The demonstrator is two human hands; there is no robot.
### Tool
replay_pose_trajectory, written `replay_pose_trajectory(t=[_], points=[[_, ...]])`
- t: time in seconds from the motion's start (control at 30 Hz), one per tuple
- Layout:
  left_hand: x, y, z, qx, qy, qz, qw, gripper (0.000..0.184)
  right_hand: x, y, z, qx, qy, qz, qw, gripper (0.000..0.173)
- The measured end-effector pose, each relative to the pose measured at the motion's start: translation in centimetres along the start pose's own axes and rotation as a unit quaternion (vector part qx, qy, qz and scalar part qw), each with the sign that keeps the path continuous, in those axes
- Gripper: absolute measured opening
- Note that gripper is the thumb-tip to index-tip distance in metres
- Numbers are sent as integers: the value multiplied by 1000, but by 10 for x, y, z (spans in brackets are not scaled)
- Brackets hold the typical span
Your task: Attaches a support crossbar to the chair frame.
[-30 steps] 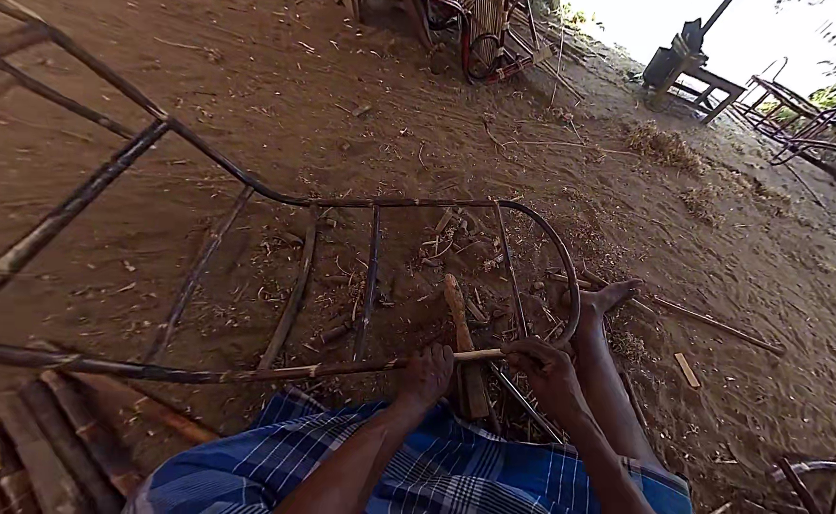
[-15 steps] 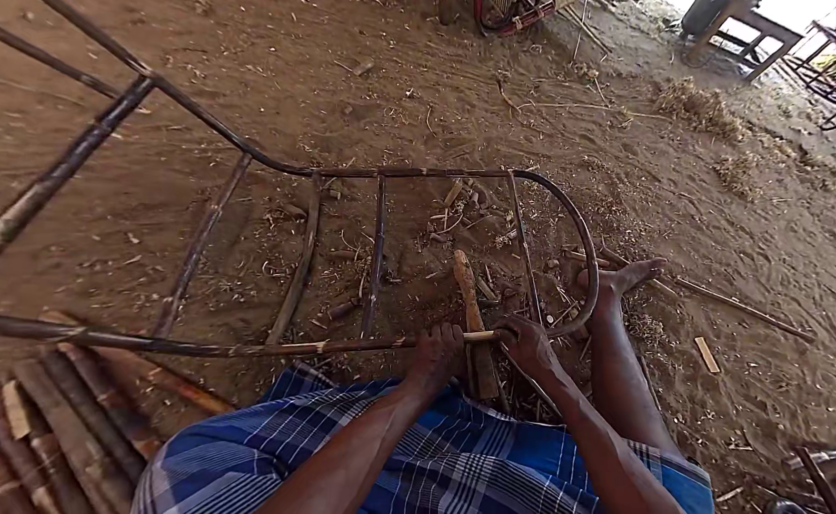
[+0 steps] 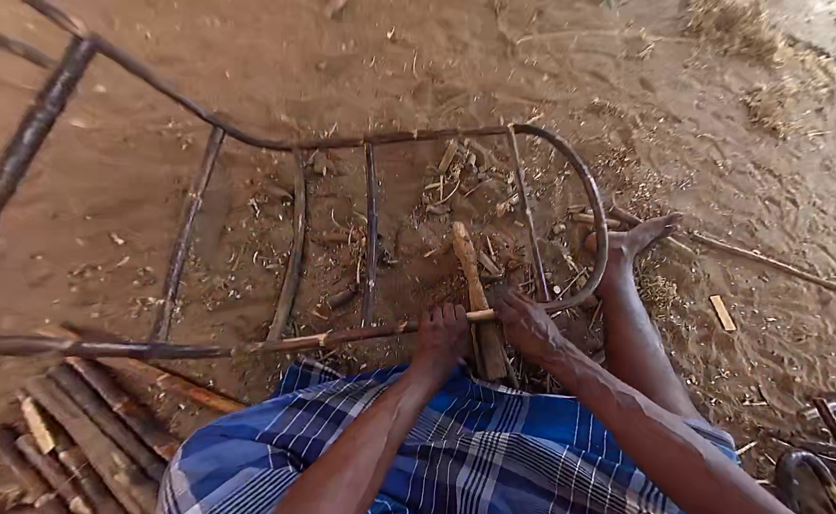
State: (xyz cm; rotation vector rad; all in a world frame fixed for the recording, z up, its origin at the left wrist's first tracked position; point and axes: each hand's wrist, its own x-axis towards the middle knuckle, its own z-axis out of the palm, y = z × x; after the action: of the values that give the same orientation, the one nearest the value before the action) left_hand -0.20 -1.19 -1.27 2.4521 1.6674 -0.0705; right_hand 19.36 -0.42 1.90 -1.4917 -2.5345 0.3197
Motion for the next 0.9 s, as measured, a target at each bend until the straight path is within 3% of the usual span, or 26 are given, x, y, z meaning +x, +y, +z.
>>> replay_pose_trajectory(t=[0.07,0.13,0.23,0.27,0.33,0.4,0.5,0.6,0.67,0.77,0.8,0.9], points=[[2,0,-6,2,-14,-2,1000,29,-1,-6,-11,7,-19,37,999,27],[8,-2,-8,5,-43,-5,999,32,-9,-13,-31,56,-25,124,990,50],[9,-1,0,17,-43,-16,999,27,-56,-4,-35,85,46,284,954,30],[10,-2,2,25,-38,-21,999,26,-75,8,-22,76,29,334,939,27],[12,-1,-2,38,-58,-25,997,30,-108,30,11,71,-83,416,903,34],[11,0,-8,46,-70,-22,996,31,-123,39,35,69,-159,446,878,38],[9,0,-13,80,-66,-26,994,28,-115,44,46,44,-217,405,887,28],[9,3,-19,100,-80,-45,991,28,-106,48,43,35,-212,384,898,29],[7,4,-22,102,-88,-49,990,27,-106,40,31,58,-127,344,928,39],[10,-1,-14,112,-72,-41,990,25,-81,23,1,55,107,164,979,21],[8,-2,-11,105,-63,-36,992,24,-66,18,-6,46,140,111,983,20],[4,-3,-10,90,-54,-32,994,24,-18,14,-13,34,44,65,996,25]])
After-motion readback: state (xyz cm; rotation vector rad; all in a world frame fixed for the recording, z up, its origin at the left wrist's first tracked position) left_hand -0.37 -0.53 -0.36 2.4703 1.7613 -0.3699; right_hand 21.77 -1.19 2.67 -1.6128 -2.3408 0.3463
